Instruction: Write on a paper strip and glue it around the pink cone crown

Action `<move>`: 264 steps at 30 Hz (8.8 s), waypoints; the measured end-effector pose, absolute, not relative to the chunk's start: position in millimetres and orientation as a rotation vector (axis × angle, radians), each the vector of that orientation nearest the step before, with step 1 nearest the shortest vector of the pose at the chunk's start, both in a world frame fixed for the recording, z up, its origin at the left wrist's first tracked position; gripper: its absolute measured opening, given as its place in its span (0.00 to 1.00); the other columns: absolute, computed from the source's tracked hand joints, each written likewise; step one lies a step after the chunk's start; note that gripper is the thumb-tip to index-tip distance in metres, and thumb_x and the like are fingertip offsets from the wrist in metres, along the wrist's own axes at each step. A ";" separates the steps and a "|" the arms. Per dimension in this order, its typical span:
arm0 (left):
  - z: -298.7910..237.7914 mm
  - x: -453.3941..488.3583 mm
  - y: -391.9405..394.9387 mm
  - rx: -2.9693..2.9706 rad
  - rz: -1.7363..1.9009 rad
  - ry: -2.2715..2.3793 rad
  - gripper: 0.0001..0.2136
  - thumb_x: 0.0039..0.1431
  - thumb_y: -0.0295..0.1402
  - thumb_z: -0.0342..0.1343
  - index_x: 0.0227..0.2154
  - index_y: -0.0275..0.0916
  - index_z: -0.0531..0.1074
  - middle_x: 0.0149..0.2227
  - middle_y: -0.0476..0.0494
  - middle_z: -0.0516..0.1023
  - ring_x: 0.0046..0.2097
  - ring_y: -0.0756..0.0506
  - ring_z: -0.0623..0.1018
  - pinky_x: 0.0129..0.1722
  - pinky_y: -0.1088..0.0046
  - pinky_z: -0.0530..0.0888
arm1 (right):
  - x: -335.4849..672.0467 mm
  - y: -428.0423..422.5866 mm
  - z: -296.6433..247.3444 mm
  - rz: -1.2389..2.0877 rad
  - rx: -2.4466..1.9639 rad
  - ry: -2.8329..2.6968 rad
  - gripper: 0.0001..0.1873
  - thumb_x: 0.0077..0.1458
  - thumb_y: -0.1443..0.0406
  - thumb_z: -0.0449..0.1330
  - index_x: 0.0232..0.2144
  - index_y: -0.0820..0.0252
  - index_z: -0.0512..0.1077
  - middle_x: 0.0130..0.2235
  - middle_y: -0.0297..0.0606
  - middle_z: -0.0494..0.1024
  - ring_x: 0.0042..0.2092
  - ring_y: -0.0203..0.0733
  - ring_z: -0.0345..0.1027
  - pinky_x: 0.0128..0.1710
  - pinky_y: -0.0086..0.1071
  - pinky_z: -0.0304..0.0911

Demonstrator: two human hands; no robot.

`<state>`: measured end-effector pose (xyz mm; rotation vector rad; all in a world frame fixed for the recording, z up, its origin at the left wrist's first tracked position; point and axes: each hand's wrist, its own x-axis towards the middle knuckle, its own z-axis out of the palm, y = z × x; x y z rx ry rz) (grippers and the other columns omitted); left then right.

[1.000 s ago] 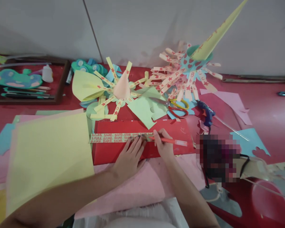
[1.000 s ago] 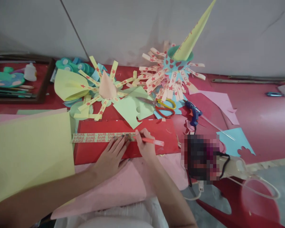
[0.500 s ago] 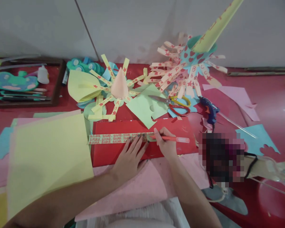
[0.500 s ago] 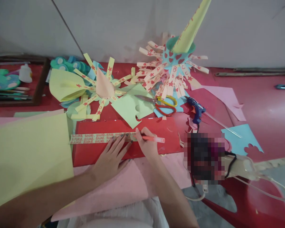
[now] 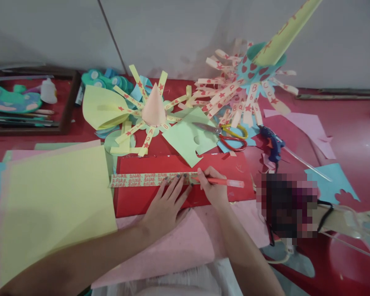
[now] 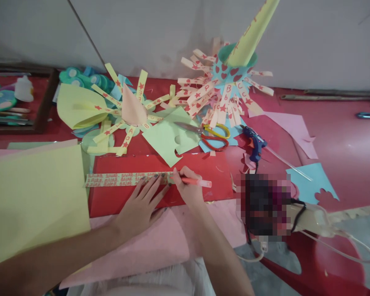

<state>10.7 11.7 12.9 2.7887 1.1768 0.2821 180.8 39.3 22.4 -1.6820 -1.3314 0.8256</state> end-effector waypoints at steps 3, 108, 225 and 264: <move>13.1 10.9 12.3 2.794 0.276 1.174 0.23 0.62 0.43 0.42 0.55 0.37 0.64 0.59 0.36 0.63 0.60 0.39 0.62 0.59 0.56 0.53 | 180.8 39.2 21.7 0.780 -1.700 -1.312 0.21 0.55 0.57 0.53 0.15 0.57 0.52 0.14 0.25 0.55 0.18 0.28 0.49 0.20 0.25 0.50; 13.7 11.1 13.1 2.782 0.284 1.150 0.23 0.62 0.42 0.42 0.55 0.36 0.64 0.60 0.36 0.61 0.60 0.38 0.61 0.60 0.56 0.51 | 191.4 36.5 21.7 0.743 -1.690 -1.449 0.22 0.56 0.57 0.52 0.15 0.57 0.51 0.14 0.27 0.57 0.19 0.29 0.50 0.20 0.25 0.50; 13.7 13.3 19.0 2.762 0.284 1.195 0.24 0.63 0.43 0.40 0.55 0.34 0.64 0.58 0.36 0.65 0.60 0.39 0.61 0.61 0.57 0.52 | 188.1 35.1 17.5 0.689 -1.655 -1.341 0.18 0.53 0.56 0.57 0.18 0.57 0.57 0.15 0.26 0.63 0.17 0.29 0.54 0.18 0.25 0.53; 13.0 13.2 19.8 2.772 0.285 1.180 0.25 0.62 0.43 0.40 0.55 0.33 0.64 0.60 0.35 0.61 0.61 0.39 0.59 0.60 0.56 0.52 | 190.2 36.5 16.8 0.739 -1.697 -1.407 0.18 0.54 0.60 0.54 0.17 0.56 0.52 0.15 0.25 0.57 0.19 0.30 0.51 0.21 0.26 0.51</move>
